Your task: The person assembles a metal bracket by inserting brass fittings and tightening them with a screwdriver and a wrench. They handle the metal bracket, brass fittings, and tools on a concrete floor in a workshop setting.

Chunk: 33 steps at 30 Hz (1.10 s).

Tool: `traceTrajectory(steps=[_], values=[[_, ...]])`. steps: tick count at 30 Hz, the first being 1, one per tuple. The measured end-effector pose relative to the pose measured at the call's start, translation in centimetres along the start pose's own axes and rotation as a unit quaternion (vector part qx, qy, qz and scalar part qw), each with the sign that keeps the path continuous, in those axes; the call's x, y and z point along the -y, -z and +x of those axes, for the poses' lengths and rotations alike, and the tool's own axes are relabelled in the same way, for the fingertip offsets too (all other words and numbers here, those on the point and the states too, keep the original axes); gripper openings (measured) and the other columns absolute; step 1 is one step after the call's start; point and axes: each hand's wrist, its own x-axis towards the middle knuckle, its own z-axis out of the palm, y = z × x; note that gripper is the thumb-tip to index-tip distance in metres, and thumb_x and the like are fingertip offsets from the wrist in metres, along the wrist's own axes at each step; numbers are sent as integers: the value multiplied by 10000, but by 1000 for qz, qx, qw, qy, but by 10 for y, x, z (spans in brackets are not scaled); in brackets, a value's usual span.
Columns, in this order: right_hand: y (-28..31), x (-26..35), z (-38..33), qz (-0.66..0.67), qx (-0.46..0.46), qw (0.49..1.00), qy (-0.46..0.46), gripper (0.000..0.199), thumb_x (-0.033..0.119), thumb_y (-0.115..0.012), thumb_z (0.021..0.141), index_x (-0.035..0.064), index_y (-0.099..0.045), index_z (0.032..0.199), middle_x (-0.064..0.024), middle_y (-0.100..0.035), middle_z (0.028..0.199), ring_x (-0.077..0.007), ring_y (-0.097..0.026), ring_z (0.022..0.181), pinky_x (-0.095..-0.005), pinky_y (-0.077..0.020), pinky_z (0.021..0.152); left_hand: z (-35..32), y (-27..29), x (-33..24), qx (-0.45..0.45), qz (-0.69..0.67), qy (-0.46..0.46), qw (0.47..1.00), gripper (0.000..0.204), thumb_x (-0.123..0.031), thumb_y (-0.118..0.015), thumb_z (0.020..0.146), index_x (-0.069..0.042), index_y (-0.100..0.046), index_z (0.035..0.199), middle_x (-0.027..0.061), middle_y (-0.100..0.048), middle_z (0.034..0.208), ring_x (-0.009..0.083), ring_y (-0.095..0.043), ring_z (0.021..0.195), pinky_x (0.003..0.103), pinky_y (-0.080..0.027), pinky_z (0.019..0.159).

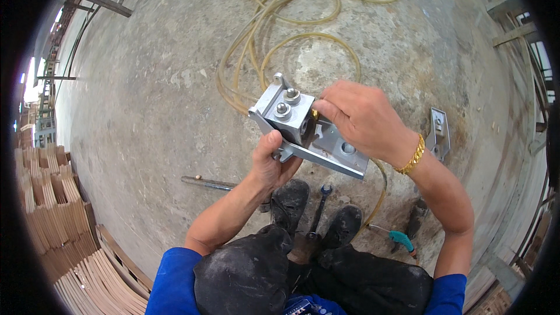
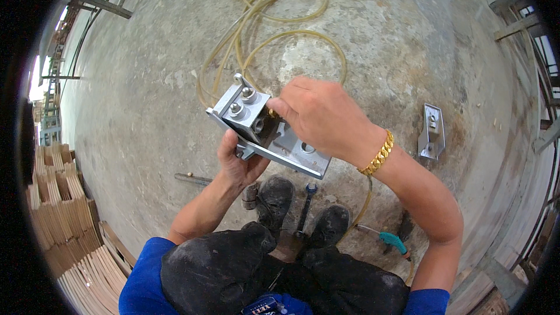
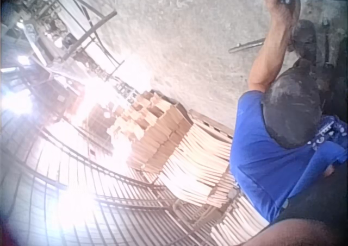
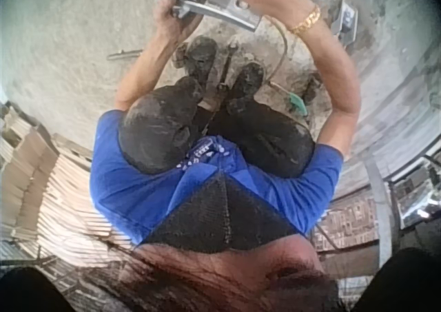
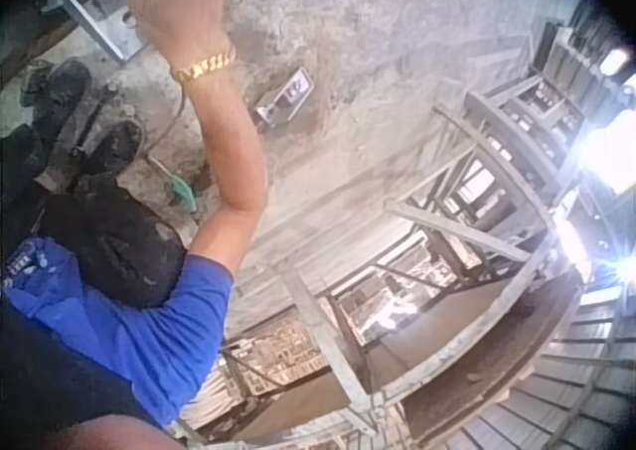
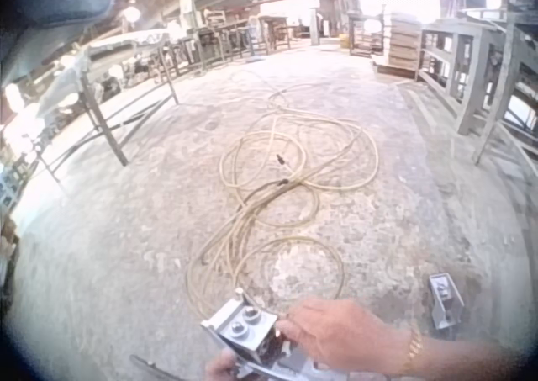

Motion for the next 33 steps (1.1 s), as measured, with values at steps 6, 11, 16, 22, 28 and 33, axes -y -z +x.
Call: traceTrajectory(steps=[6,11,16,22,28,33], values=[[4,10,3,-6,-50,997,53,176,196,-648,825,29,-607,794,-109,-591,799,-304,-601,751,-391,-484,632,0,-4,-2,1,13,-20,1000,712,-399,-723,772,-3,-452,1298,134,-562,1237,249,-549,1150,427,-406,1044],[13,0,7,-20,-53,998,-23,177,191,-650,820,20,-614,787,-104,-600,760,-305,-597,704,-388,-488,637,1,-6,-1,21,39,-29,999,739,-404,-723,771,8,-430,1311,147,-548,1254,262,-554,1142,437,-411,1036],[14,-1,9,26,4,992,-124,231,214,-655,812,-14,-619,826,-140,-613,719,-308,-612,668,-357,-494,659,2,-3,-1,13,40,-26,999,742,-406,-728,768,11,-432,1307,150,-552,1246,265,-557,1137,443,-433,1016],[18,10,11,193,88,971,-108,255,193,-653,791,-27,-646,918,-162,-674,854,-233,-663,783,-310,-509,726,-3,-1,0,0,40,-5,999,763,-403,-749,752,15,-431,1305,149,-554,1242,271,-559,1136,438,-430,1016],[17,-5,9,284,129,942,-127,267,163,-656,804,-11,-645,1006,-93,-673,885,-145,-637,820,-271,-499,670,-5,-2,0,12,56,5,998,774,-400,-755,748,8,-416,1313,147,-541,1254,267,-542,1163,436,-420,1027],[20,-4,10,247,155,948,-126,256,113,-605,852,-9,-631,1076,-72,-671,928,-126,-625,838,-259,-506,704,-9,5,0,17,55,18,998,774,-409,-752,751,-3,-411,1315,134,-534,1249,261,-529,1177,429,-422,1026]])
